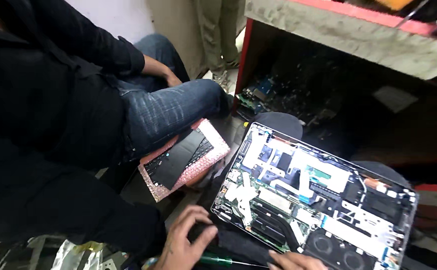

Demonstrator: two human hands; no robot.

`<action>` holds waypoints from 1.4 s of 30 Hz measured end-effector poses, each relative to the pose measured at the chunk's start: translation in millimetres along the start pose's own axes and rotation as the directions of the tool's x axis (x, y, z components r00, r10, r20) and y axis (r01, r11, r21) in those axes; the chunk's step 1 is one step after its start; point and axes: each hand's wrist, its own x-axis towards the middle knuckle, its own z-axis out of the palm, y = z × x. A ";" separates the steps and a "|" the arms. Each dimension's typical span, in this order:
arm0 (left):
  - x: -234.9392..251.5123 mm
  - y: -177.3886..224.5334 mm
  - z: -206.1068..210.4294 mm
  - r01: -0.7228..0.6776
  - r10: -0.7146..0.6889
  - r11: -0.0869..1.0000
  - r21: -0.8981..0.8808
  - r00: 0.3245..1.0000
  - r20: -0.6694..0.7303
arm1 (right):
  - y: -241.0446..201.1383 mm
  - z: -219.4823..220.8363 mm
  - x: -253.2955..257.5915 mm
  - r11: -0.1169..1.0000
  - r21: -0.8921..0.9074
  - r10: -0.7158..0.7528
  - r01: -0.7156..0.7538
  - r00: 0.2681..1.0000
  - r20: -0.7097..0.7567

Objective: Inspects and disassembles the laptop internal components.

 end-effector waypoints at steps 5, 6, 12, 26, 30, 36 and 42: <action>26.7 4.8 -2.5 0.156 -0.117 0.926 -0.343 0.984 0.133 | -19.0 18.1 56.1 0.999 0.023 -0.026 0.027 0.997 -0.068; 27.4 5.2 -1.4 0.174 -0.118 0.902 -0.395 0.980 0.163 | -19.8 24.0 62.2 0.999 0.004 -0.032 0.033 0.997 -0.072; 23.2 -0.5 7.6 0.127 -0.077 0.830 -0.544 0.990 0.114 | -15.2 37.7 80.3 0.991 0.026 -0.132 0.132 0.991 -0.028; 22.0 -11.6 13.0 0.030 0.017 0.918 -0.395 0.993 0.117 | -1.6 41.7 53.3 0.993 0.080 -0.082 0.087 0.995 -0.063; 21.2 -13.2 15.9 0.012 0.028 0.938 -0.346 0.993 0.111 | -6.6 44.3 56.0 0.998 0.027 -0.054 0.056 0.996 -0.076; 19.4 -17.6 22.1 -0.120 0.129 0.983 -0.141 0.990 0.052 | -11.5 48.0 58.0 0.999 -0.016 -0.042 0.041 0.996 -0.081; 22.9 -19.3 21.3 -0.162 0.172 0.980 -0.119 0.982 0.077 | -13.7 48.3 60.0 0.996 -0.078 -0.041 0.035 0.996 -0.078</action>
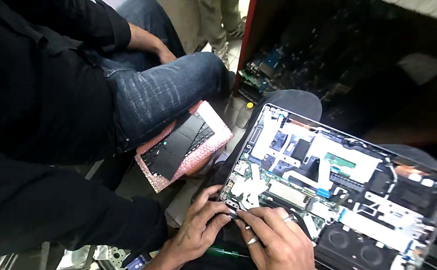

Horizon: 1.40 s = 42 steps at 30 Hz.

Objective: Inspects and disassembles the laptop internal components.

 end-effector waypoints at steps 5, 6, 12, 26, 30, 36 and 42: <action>2.5 0.2 2.7 -0.016 0.017 0.999 0.042 1.000 -0.017 | -0.2 -3.0 6.3 1.000 -0.027 0.010 -0.009 0.999 0.031; 2.6 0.9 3.4 -0.011 0.012 0.999 0.041 1.000 -0.020 | 0.3 -3.4 6.4 1.000 -0.026 0.008 -0.007 0.999 0.038; 5.3 4.4 6.7 0.074 -0.074 0.997 0.008 0.997 -0.038 | 3.8 -4.9 7.6 1.000 0.001 0.008 -0.008 0.998 0.067; 15.1 19.6 20.9 0.205 -0.251 0.951 -0.233 0.949 -0.190 | 0.8 -11.9 11.2 0.993 0.060 0.099 -0.102 0.994 0.050; 23.8 27.2 21.0 0.262 -0.336 0.910 -0.321 0.920 -0.201 | 1.5 -12.0 12.6 0.993 0.064 0.096 -0.100 0.994 0.058; 24.8 30.4 16.0 0.332 -0.418 0.855 -0.398 0.896 -0.149 | 2.8 -14.7 13.0 0.992 0.094 0.080 -0.087 0.994 0.076; 11.5 27.5 -15.4 0.462 -0.580 0.614 -0.640 0.814 0.031 | 11.3 -41.7 20.9 0.982 0.177 0.049 -0.069 0.992 0.114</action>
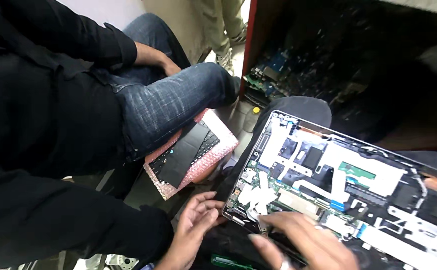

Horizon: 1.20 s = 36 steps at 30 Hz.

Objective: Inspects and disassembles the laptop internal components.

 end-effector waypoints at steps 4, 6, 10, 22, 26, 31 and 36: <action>-6.9 3.0 3.5 -0.006 0.006 0.999 0.043 1.000 -0.016 | 36.4 -59.4 37.6 0.983 -0.185 0.007 -0.020 0.997 -0.071; -7.9 3.3 8.3 -0.043 0.047 0.994 0.097 0.998 -0.038 | 63.3 -75.9 64.4 0.951 -0.289 0.091 -0.107 0.994 -0.068; -1.1 3.2 19.0 -0.073 0.093 0.977 0.199 0.992 -0.089 | 92.0 -81.7 104.4 0.920 -0.319 0.253 -0.227 0.966 0.043; 4.8 6.7 30.5 -0.024 0.059 0.964 0.266 0.991 -0.123 | 97.6 -91.8 130.0 0.886 -0.327 0.383 -0.327 0.916 0.122; 6.6 12.4 33.0 0.019 0.008 0.957 0.290 0.996 -0.093 | 102.0 -90.7 137.4 0.899 -0.268 0.399 -0.346 0.899 0.178; 2.9 11.3 48.4 0.064 -0.019 0.951 0.302 0.988 -0.151 | 108.5 -85.0 134.3 0.920 -0.148 0.385 -0.363 0.908 0.163; 4.6 6.5 56.1 0.066 -0.002 0.946 0.318 0.980 -0.197 | 106.8 -92.7 130.5 0.934 -0.113 0.354 -0.340 0.921 0.162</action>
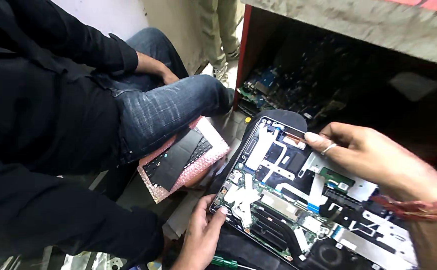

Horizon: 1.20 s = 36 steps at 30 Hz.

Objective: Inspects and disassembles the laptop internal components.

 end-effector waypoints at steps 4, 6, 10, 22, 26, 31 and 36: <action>2.4 0.0 0.4 -0.004 0.004 1.000 0.009 1.000 -0.006 | 0.6 -2.3 -2.1 0.999 0.012 -0.033 0.033 0.999 -0.017; 2.9 -0.6 -0.2 -0.002 0.002 1.000 0.001 1.000 -0.006 | 1.6 -1.6 -1.9 0.999 0.020 -0.034 0.035 0.999 -0.020; 2.4 -0.6 0.3 0.008 -0.008 1.000 -0.004 1.000 -0.018 | 4.5 -2.6 -0.2 0.999 0.020 -0.041 0.041 0.999 -0.024; 3.7 5.0 -8.2 -0.022 0.021 0.998 0.057 1.000 0.012 | 5.1 1.1 1.7 0.999 0.036 -0.034 0.035 0.999 -0.020; 5.1 1.3 -4.1 -0.042 0.042 0.997 0.069 0.999 0.003 | 3.7 1.0 0.4 0.998 0.027 -0.051 0.052 0.998 -0.036; 5.4 0.4 -2.8 -0.048 0.048 0.997 0.067 0.999 0.000 | 7.3 2.5 1.8 0.997 0.014 -0.075 0.076 0.995 -0.063; 6.4 2.1 -3.1 -0.016 0.016 0.998 0.055 1.000 0.010 | 10.9 5.1 5.2 0.996 0.023 -0.083 0.085 0.995 -0.057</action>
